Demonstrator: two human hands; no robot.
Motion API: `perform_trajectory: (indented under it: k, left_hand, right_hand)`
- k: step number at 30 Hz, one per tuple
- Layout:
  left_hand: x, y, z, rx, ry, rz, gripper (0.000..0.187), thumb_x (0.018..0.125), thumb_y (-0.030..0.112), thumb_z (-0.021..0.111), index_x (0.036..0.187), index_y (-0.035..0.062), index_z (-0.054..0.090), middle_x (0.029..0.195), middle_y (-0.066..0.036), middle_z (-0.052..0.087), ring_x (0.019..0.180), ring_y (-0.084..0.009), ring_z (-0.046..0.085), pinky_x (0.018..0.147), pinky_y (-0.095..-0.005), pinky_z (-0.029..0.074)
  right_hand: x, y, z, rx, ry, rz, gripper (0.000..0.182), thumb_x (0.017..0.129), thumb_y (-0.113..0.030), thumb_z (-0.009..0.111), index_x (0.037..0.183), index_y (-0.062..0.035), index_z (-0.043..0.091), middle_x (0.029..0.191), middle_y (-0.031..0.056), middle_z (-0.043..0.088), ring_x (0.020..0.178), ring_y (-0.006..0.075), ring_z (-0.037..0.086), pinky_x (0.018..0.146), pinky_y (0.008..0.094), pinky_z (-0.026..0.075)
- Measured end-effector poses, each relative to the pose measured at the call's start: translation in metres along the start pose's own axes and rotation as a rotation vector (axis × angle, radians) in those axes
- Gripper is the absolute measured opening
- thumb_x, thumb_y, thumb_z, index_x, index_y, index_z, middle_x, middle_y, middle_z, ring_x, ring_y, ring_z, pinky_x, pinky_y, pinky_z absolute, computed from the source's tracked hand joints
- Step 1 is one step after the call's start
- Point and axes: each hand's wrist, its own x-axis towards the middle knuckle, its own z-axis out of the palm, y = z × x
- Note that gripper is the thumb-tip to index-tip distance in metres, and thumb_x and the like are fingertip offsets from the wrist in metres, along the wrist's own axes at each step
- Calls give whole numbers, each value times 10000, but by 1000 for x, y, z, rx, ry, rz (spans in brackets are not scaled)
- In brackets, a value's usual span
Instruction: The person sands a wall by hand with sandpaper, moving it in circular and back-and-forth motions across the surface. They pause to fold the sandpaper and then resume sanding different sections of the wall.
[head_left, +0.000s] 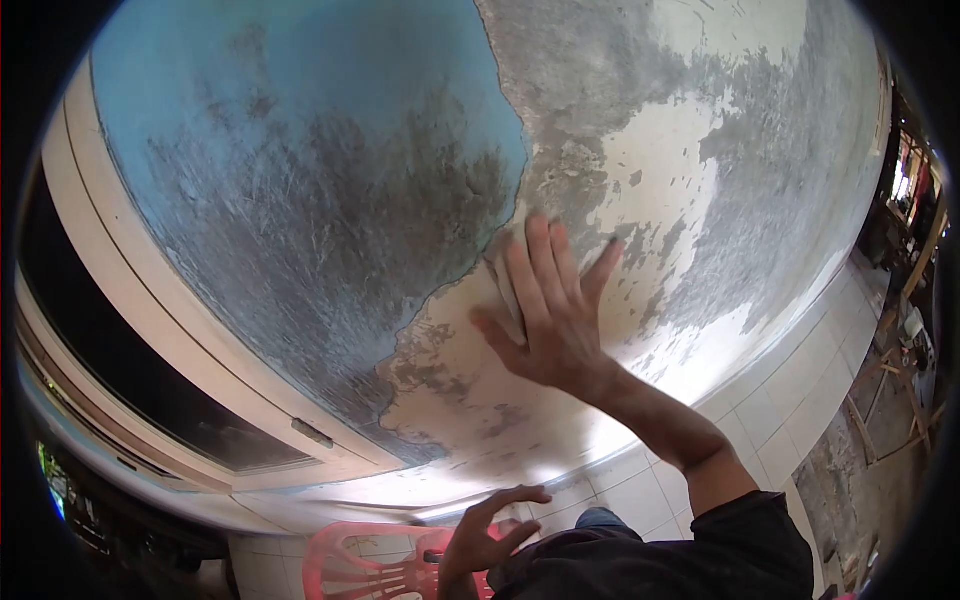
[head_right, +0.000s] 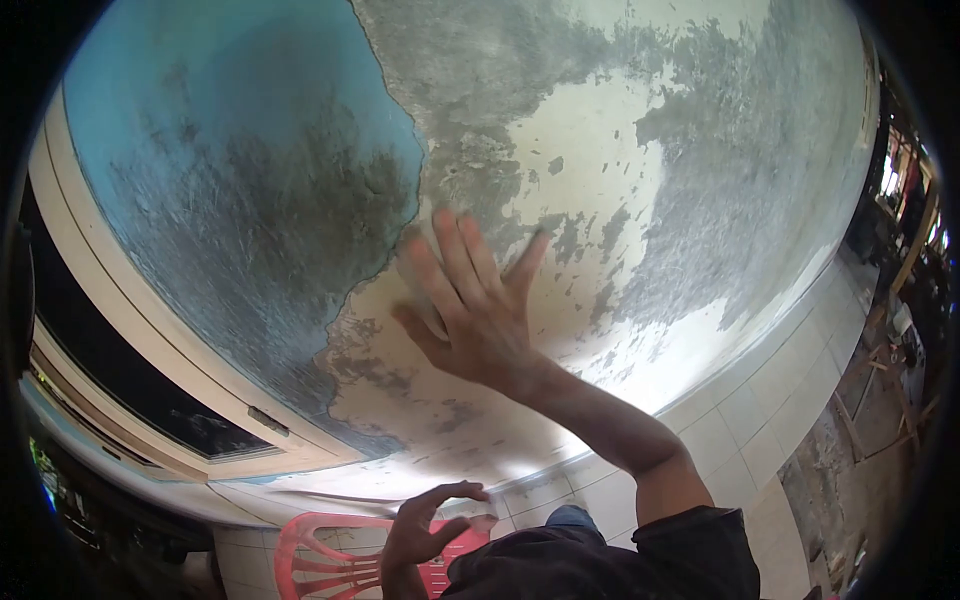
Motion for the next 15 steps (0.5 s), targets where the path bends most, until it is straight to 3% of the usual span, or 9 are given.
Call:
perform_trajectory:
  k: [4,7,8,9,12,14,15]
  left_hand:
    - [3,3,3,37,88,-27,337,817,100,670,1142,43,599,1096,-80,652,1098,-213,579,974,-338,410]
    - [7,13,9,15,123,54,355,807,82,674,1150,42,593,1123,-96,638,1098,-216,578,969,-347,418]
    - [10,20,12,-15,160,75,358,804,78,676,1150,40,593,1132,-102,634,1099,-218,577,969,-353,419]
    - [14,26,15,-137,140,87,409,813,-2,616,1210,-30,524,1204,-189,565,1126,-274,544,965,-412,420]
    - [30,69,26,-49,225,392,429,830,43,622,1231,-40,495,1225,-253,529,1145,-338,529,957,-439,425]
    - [52,102,30,127,223,736,565,809,76,661,1313,-29,427,1362,-248,410,1268,-386,405,1035,-447,340]
    - [65,113,35,167,234,747,648,813,110,668,1354,-39,345,1406,-273,314,1313,-415,302,1054,-480,288]
  right_hand:
    - [22,-5,-8,86,35,72,822,851,-444,584,1406,25,198,1456,328,150,1375,449,123,972,703,-125]
    - [-20,-16,4,158,-20,38,832,840,-428,608,1402,8,176,1452,341,140,1375,457,113,970,708,-114]
    - [-23,-16,9,178,29,41,835,830,-424,625,1406,-8,186,1459,315,161,1382,426,125,974,711,-101]
    - [-25,-16,13,199,77,43,839,820,-421,641,1410,-25,195,1466,290,183,1389,396,136,977,714,-89]
    - [-26,-19,18,262,143,63,830,809,-411,664,1400,-30,224,1473,267,199,1397,368,139,982,716,-78]
    - [-28,-20,16,258,64,97,814,819,-421,646,1386,-5,238,1462,299,175,1390,402,122,980,716,-82]
    - [-31,-20,14,234,-26,121,806,830,-434,625,1380,14,242,1452,331,153,1381,433,110,978,717,-85]
